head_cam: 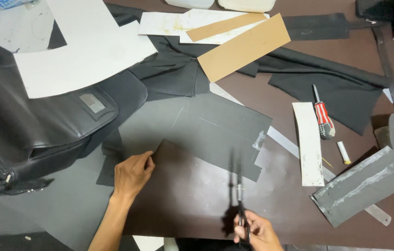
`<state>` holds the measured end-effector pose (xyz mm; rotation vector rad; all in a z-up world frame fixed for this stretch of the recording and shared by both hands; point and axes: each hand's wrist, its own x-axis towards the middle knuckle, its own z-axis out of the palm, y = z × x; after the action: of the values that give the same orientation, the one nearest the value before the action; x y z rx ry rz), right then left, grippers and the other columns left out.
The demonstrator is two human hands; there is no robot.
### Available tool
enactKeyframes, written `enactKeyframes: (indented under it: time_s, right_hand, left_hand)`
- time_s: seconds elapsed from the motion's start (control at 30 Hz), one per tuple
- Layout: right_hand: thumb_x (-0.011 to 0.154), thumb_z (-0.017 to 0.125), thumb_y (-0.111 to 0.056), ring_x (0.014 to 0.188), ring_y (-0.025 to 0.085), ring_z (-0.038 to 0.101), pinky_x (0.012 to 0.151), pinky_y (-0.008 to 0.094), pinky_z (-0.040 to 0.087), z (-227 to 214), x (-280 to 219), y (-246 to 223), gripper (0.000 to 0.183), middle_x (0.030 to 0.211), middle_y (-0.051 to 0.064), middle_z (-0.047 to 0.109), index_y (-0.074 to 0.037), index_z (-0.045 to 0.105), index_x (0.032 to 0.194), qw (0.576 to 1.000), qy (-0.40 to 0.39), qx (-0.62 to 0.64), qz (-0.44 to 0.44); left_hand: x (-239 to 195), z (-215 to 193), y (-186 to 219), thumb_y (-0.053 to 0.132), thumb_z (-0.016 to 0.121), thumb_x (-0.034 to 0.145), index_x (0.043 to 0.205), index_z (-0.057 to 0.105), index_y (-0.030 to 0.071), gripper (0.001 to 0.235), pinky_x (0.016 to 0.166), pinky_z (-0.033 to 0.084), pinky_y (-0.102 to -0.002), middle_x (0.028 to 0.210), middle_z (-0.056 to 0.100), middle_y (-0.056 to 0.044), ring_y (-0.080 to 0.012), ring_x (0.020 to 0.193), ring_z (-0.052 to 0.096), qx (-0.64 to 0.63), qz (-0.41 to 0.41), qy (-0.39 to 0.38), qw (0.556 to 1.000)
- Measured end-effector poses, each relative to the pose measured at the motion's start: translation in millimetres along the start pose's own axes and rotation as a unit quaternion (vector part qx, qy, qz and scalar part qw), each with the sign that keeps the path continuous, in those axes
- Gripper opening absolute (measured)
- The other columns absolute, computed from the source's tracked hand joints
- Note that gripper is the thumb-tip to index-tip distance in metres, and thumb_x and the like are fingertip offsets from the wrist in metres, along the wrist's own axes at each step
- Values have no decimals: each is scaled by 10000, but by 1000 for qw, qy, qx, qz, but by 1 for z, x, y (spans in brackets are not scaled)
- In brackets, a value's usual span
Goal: Cutting a piece of material with scissors and gluing a reinforcement strip onto it
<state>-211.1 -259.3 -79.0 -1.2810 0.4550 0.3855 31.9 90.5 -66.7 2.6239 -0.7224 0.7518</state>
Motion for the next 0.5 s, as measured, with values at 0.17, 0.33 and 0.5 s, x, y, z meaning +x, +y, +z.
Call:
enactKeyframes:
  time_s: [0.17, 0.33, 0.5]
  right_hand:
    - [919, 614, -475, 482, 121, 557, 491, 244, 386, 111, 22, -51, 430, 557, 89, 644, -55, 696, 879, 990, -133, -34, 39]
    - [861, 284, -746, 702, 105, 589, 703, 256, 425, 174, 46, -71, 739, 803, 43, 699, -131, 658, 1025, 956, -223, -133, 136]
    - [937, 497, -408, 644, 150, 590, 664, 263, 460, 197, 61, -28, 366, 711, 63, 644, -98, 611, 781, 968, -91, -29, 231]
  left_hand:
    - [11, -16, -2, 17, 761, 831, 983, 773, 100, 174, 565, 553, -326, 840, 763, -15, -171, 706, 721, -57, -14, 9, 998]
    - [12, -13, -19, 134, 743, 897, 1010, 771, 74, 131, 578, 563, -319, 853, 774, -15, -172, 731, 732, -175, -53, -21, 983]
    - [12, -1, -39, 105, 595, 1002, 1248, 623, -57, 296, 1054, 523, -485, 1253, 663, -198, -379, 1205, 634, -161, -42, -11, 986]
